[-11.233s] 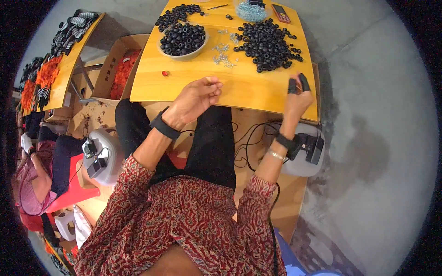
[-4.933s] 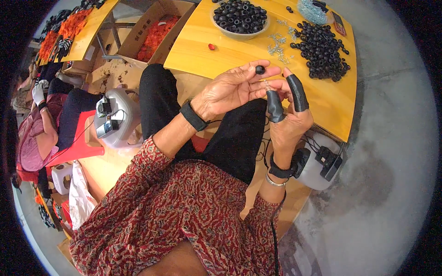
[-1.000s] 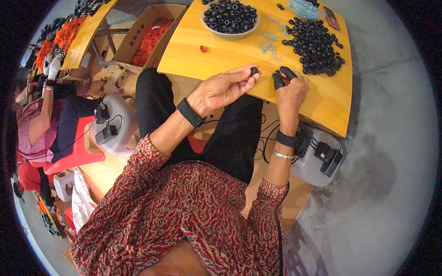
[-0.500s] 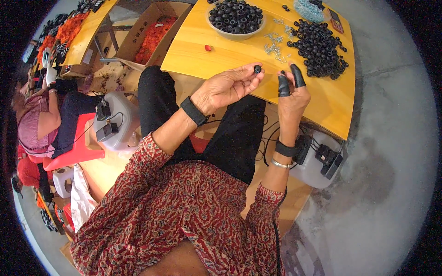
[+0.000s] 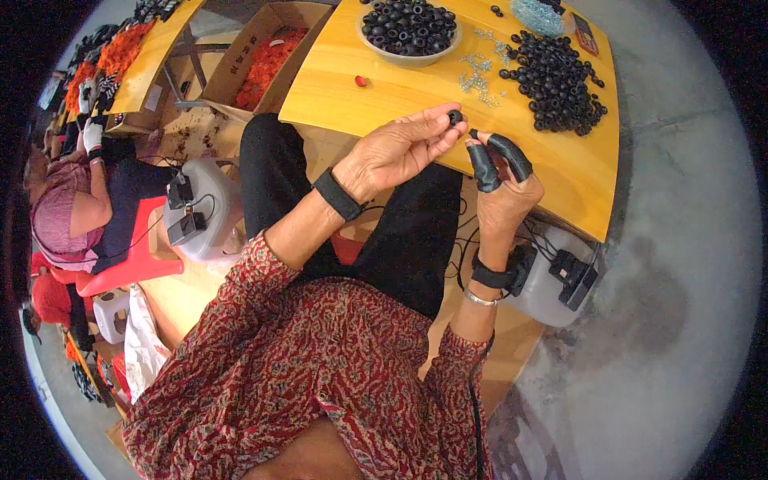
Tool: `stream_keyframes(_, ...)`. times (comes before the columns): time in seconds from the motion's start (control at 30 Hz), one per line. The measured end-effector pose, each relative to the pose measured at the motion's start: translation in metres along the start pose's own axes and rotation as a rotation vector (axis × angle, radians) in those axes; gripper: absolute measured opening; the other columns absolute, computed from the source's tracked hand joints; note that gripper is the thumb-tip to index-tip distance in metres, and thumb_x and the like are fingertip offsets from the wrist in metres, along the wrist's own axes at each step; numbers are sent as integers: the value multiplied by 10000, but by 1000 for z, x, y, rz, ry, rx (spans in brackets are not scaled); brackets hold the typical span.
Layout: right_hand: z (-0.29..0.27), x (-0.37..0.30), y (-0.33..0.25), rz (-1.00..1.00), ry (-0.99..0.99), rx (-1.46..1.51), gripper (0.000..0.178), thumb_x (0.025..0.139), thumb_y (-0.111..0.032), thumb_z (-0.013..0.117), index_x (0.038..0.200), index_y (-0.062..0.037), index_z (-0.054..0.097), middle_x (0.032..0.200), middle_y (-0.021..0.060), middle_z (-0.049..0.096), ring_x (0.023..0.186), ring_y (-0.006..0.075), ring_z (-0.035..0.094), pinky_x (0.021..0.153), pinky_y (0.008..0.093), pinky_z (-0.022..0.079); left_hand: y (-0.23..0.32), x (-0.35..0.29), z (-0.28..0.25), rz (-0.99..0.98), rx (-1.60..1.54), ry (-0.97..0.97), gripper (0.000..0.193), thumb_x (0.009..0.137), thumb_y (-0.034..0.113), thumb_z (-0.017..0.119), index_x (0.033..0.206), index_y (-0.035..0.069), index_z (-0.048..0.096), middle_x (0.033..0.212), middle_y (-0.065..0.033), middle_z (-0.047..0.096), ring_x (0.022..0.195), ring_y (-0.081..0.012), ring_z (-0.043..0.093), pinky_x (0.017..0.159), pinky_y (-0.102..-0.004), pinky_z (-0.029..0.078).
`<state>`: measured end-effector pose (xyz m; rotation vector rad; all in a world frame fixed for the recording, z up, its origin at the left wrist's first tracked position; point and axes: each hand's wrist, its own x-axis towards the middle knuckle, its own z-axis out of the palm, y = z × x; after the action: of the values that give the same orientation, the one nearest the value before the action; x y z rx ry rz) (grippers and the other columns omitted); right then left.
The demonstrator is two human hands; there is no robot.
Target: The person assembles black plastic components by inserting small pieces into them by hand.
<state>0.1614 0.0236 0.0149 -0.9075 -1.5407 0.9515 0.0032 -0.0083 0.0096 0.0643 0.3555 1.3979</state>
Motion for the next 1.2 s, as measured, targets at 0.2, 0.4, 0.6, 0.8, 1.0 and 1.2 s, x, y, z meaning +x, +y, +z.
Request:
stream_keyframes(0.2, 4, 1, -4, -20, 18, 52, 241, 761, 107, 671, 990, 43, 636, 928, 81, 664, 815, 137, 631, 747, 262, 532, 1, -5, 6, 20, 81, -31, 293, 915, 23, 518, 1196, -61, 502, 1142, -152, 564, 1072, -223, 581, 950, -261, 495)
stream_keyframes(0.4, 3, 0, -9, 20, 13, 84, 245, 770, 121, 647, 1005, 54, 631, 929, 83, 659, 807, 141, 631, 735, 263, 543, 0, -3, 1, 12, 92, -42, 274, 912, 38, 534, 1168, -58, 520, 1103, -132, 601, 1028, -210, 604, 914, -251, 511)
stream_keyframes(0.6, 0, 0, -15, 66, 13, 98, 221, 777, 109, 646, 992, 58, 633, 927, 95, 658, 778, 144, 635, 704, 257, 546, -2, -3, 1, -33, 19, -42, 266, 908, 44, 543, 1153, -57, 527, 1076, -133, 604, 1015, -201, 606, 887, -246, 522)
stream_keyframes(0.8, 2, -1, -22, 79, 24, 158, 203, 786, 100, 637, 983, 54, 637, 920, 105, 660, 761, 142, 636, 669, 236, 533, -2, -3, 0, -34, -32, -63, 288, 906, 34, 540, 1181, -49, 515, 1077, -133, 594, 1018, -202, 605, 893, -238, 523)
stream_keyframes(1.0, 2, -3, -25, 78, 21, 164, 201, 777, 103, 644, 971, 52, 639, 900, 91, 662, 738, 128, 632, 663, 227, 524, -1, -4, 2, -16, -13, -75, 312, 895, 13, 552, 1194, -56, 499, 1112, -151, 568, 1067, -236, 581, 943, -262, 500)
stream_keyframes(1.2, 3, -2, -24, 74, 38, 144, 213, 764, 105, 660, 968, 45, 641, 895, 75, 662, 768, 116, 624, 699, 224, 514, 1, -5, 2, -34, 30, -71, 335, 887, 41, 581, 1204, -39, 507, 1079, -127, 593, 1038, -218, 596, 903, -255, 514)
